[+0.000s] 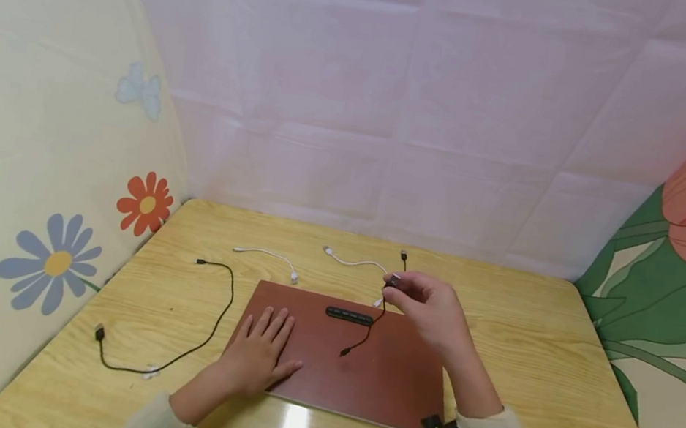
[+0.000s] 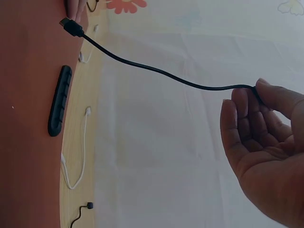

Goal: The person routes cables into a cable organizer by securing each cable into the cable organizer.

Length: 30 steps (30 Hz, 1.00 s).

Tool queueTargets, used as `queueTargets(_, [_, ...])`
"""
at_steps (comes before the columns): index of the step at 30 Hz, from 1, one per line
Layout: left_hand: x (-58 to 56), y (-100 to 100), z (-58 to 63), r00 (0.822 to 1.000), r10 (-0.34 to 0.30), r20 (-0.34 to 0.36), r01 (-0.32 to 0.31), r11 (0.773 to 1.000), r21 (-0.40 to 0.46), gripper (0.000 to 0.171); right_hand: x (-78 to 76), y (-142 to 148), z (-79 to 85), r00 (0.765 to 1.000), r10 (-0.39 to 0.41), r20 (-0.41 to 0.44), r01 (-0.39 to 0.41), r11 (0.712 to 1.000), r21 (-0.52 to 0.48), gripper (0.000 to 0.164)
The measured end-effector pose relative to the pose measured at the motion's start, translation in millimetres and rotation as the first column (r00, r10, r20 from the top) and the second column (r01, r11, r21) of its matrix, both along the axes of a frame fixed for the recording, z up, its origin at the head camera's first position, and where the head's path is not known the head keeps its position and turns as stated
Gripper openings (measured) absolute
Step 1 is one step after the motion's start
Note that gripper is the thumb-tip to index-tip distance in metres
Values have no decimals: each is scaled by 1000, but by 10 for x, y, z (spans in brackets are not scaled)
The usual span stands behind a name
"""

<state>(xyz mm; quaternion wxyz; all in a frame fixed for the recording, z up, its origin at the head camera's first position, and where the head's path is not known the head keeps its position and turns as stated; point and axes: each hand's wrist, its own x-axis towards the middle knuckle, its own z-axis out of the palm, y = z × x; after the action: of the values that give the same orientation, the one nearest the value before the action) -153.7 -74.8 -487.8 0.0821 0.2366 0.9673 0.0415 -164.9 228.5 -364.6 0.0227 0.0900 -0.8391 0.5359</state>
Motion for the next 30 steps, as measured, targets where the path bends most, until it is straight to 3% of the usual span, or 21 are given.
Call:
queueTargets(6, [-19, 12, 19, 1000, -9, 1, 9, 1000, 28, 80, -37, -93, -55, 998, 53, 32, -50, 996, -68, 30])
queueTargets(11, [-62, 6, 5, 999, 4, 39, -7, 998, 68, 81, -86, -165, -124, 996, 83, 32, -82, 995, -49, 26])
queueTargets(18, [-126, 37, 79, 999, -34, -22, 37, 985, 167, 62, -122, -263, -186, 995, 98, 15, -98, 995, 13, 25])
queueTargets(24, [-150, 179, 170, 994, -104, -27, 106, 933, 345, 46, -155, -335, -224, 990, 142, 6, -142, 990, 8, 25])
queueTargets(30, [-143, 298, 208, 989, -146, 18, 114, 839, 531, 41, -210, -389, -283, 984, 177, 21, -177, 984, 4, 25])
